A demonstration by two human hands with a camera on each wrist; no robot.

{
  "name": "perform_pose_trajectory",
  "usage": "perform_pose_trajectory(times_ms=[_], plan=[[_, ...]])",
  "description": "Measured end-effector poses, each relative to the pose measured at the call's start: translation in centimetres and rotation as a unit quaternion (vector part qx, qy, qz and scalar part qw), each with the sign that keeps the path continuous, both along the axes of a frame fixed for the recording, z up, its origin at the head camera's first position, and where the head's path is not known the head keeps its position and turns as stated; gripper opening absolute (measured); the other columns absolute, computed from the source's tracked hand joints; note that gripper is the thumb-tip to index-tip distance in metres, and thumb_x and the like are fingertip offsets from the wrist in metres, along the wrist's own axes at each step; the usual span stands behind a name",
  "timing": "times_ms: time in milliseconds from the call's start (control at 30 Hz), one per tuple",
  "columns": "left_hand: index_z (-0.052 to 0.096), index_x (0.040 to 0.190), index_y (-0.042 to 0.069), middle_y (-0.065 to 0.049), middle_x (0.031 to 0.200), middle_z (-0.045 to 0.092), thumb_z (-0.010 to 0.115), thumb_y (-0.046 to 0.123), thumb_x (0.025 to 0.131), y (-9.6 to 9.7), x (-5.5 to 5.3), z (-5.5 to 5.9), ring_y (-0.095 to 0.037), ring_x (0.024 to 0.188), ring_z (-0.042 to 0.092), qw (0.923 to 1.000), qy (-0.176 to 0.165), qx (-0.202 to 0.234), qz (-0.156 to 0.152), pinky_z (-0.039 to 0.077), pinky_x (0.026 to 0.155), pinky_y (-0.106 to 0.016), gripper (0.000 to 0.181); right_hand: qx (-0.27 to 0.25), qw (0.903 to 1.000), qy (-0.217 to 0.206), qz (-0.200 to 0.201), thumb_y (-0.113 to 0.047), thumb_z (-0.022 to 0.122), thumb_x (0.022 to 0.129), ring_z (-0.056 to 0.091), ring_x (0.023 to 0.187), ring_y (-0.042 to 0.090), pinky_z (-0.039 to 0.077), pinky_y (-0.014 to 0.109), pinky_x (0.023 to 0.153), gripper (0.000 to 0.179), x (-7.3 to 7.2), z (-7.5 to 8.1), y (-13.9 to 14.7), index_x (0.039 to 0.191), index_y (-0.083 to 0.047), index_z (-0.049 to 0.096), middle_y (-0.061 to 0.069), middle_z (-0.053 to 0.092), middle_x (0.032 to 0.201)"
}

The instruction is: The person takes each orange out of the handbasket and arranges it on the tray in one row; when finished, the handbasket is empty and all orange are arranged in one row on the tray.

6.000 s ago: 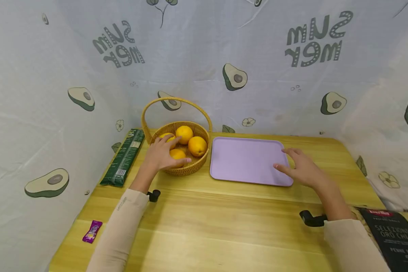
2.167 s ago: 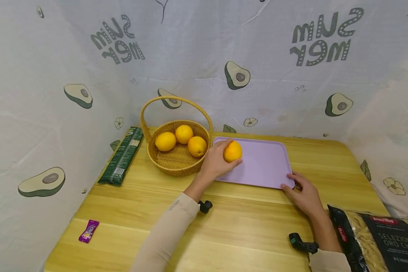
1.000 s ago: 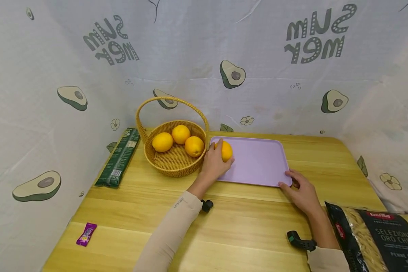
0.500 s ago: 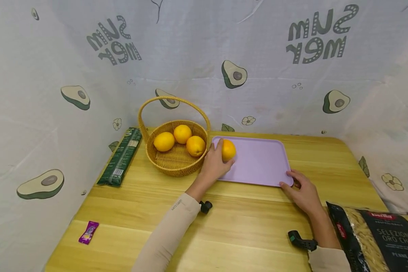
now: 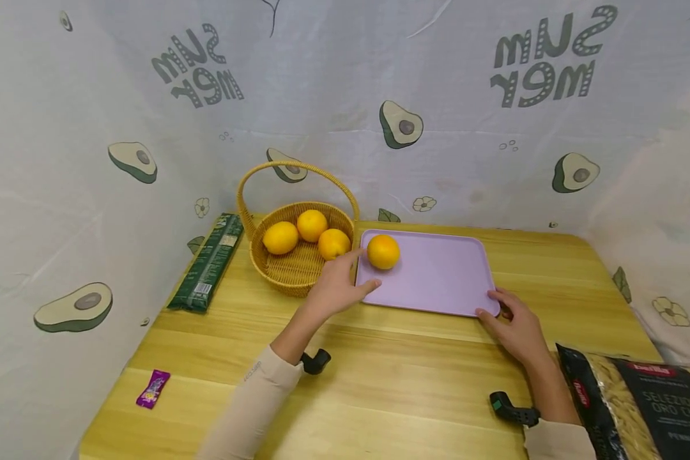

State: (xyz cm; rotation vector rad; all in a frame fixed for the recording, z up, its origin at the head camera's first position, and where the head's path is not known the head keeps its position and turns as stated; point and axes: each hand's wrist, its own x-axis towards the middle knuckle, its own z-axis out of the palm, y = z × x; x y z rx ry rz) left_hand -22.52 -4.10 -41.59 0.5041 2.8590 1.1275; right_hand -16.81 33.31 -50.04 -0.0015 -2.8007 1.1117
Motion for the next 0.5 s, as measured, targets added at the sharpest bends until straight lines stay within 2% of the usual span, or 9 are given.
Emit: perform_pose_trajectory(times_ms=[133, 300, 500], plan=[[0.053, 0.150, 0.010, -0.015, 0.135, 0.066, 0.075, 0.044, 0.092, -3.1, -0.4, 0.9, -0.032, 0.117, 0.066, 0.9992, 0.018, 0.023, 0.027, 0.055, 0.097, -0.047, 0.071, 0.005, 1.0000, 0.000, -0.002, -0.037, 0.069, 0.099, 0.049, 0.134, 0.049, 0.026, -0.004, 0.082, 0.064, 0.1, 0.2, 0.1, 0.145, 0.005, 0.052, 0.032, 0.043, 0.154], [0.053, 0.150, 0.008, -0.016, 0.147, 0.059, 0.075, 0.044, 0.092, -7.0, -2.3, 1.2, -0.037, 0.133, 0.057, 0.9968, 0.046, 0.006, 0.066, 0.047, 0.110, -0.053, 0.072, 0.000, 1.0000, 0.007, -0.003, -0.035, 0.069, 0.098, 0.049, 0.132, 0.048, 0.025, -0.006, 0.082, 0.063, 0.1, 0.1, 0.1, 0.144, 0.006, 0.053, 0.032, 0.044, 0.153], [0.040, 0.158, 0.012, -0.015, 0.160, 0.044, 0.078, 0.047, 0.089, -11.2, -5.4, 0.3, -0.039, 0.149, 0.038, 0.9959, 0.056, -0.014, 0.070, 0.033, 0.120, -0.062, 0.086, -0.009, 0.9998, 0.015, 0.002, -0.033, 0.070, 0.098, 0.050, 0.132, 0.048, 0.024, -0.007, 0.082, 0.062, 0.1, 0.0, -0.1, 0.143, 0.007, 0.053, 0.033, 0.045, 0.152]])
